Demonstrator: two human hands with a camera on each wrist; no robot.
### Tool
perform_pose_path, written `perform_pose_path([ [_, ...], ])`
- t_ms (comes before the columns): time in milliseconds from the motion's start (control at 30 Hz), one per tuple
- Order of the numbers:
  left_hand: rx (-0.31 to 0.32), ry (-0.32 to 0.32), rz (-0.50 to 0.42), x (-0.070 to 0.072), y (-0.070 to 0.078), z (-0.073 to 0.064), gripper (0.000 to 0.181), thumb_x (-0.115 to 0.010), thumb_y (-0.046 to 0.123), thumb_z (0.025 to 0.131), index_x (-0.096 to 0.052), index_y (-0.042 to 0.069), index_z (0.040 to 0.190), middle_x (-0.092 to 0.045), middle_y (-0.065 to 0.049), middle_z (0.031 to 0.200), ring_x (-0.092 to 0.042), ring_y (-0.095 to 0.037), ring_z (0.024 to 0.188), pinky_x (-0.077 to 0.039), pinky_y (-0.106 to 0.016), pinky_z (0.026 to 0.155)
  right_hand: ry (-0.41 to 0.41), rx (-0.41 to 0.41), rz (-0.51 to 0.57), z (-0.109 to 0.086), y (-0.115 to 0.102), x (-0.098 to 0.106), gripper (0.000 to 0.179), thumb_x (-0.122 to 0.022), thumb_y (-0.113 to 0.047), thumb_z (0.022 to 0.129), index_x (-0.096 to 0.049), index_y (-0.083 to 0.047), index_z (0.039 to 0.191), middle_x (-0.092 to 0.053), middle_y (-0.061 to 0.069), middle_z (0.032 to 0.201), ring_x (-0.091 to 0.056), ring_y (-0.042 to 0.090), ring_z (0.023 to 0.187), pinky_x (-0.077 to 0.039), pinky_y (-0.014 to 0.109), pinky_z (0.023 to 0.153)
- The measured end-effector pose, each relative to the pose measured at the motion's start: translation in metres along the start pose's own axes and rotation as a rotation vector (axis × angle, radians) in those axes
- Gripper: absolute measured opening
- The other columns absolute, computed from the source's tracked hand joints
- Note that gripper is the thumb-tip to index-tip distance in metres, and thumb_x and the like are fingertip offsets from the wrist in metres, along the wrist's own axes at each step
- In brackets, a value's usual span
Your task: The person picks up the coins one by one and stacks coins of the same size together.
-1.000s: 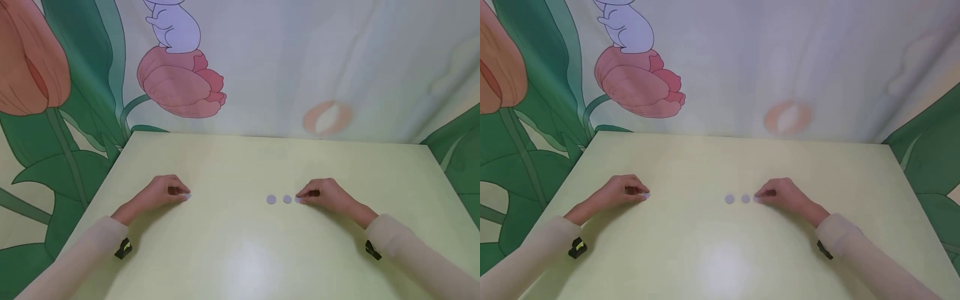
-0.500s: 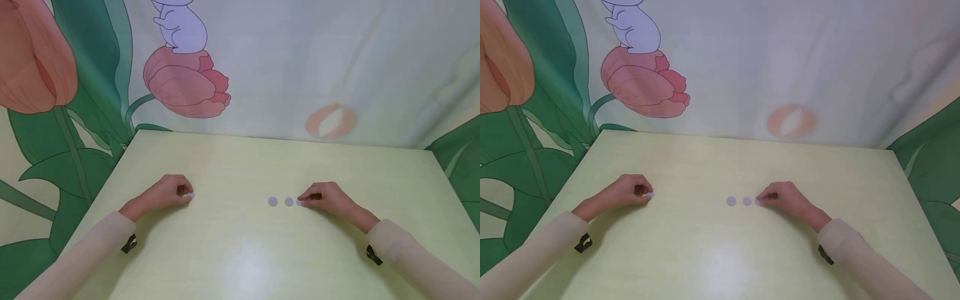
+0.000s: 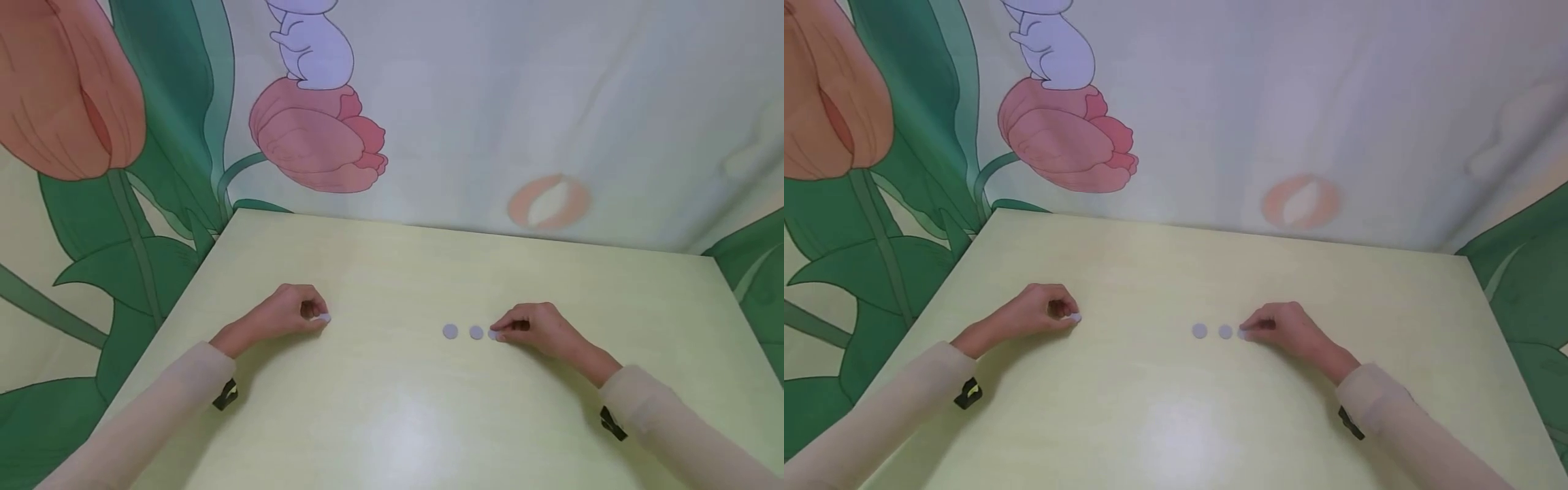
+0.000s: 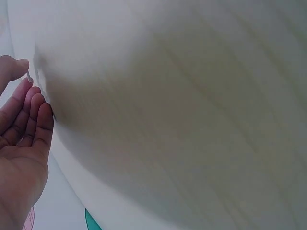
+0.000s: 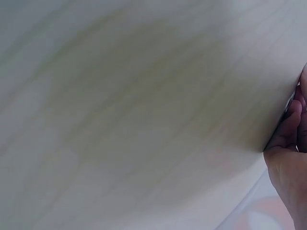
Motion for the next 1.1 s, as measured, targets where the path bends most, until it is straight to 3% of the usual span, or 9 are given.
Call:
perform_pose_path([
  [200,0.027,0.0,-0.005,-0.002,0.001,0.003,0.013,-0.08,0.016,0.087,-0.072,0.01,0.095,-0.065,0.001,0.087,-0.058,-0.017,0.082,-0.052,-0.029,0.075,0.018,0.021,-0.004,-0.002,-0.001,0.001,0.016,-0.083,-0.011,0.085,-0.082,-0.015,0.101,-0.076,-0.007,0.094,-0.062,0.006,0.076,-0.05,0.02,0.066],
  [567,-0.031,0.057,-0.058,-0.004,0.02,0.014,0.013,-0.081,0.011,0.085,-0.073,0.007,0.094,-0.066,0.0,0.086,-0.058,-0.018,0.082,-0.051,-0.029,0.074,0.027,0.005,-0.025,-0.002,0.001,0.003,0.016,-0.083,-0.012,0.085,-0.082,-0.016,0.101,-0.075,-0.008,0.094,-0.062,0.006,0.076,-0.05,0.02,0.066],
  [900,-0.046,0.06,-0.072,-0.008,0.042,0.028,0.014,-0.082,0.015,0.084,-0.073,0.009,0.094,-0.065,0.0,0.086,-0.058,-0.018,0.082,-0.052,-0.029,0.074,0.02,0.009,-0.01,-0.003,0.006,0.003,0.017,-0.083,-0.016,0.086,-0.082,-0.02,0.102,-0.075,-0.011,0.095,-0.063,0.008,0.077,-0.052,0.022,0.067],
  [1100,-0.1,0.043,-0.1,-0.013,0.054,0.041,0.014,-0.081,0.017,0.085,-0.074,0.01,0.094,-0.065,0.0,0.086,-0.058,-0.017,0.083,-0.051,-0.03,0.074,0.021,0.026,-0.027,-0.001,0.004,0.003,0.016,-0.083,-0.013,0.085,-0.082,-0.017,0.101,-0.076,-0.008,0.095,-0.063,0.006,0.077,-0.051,0.021,0.066],
])
Point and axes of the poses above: each hand's wrist, its own z-axis towards the middle knuckle, its own x-axis out of the back of the hand, y = z × x, the point moved 2 cm from there along z, towards the middle knuckle
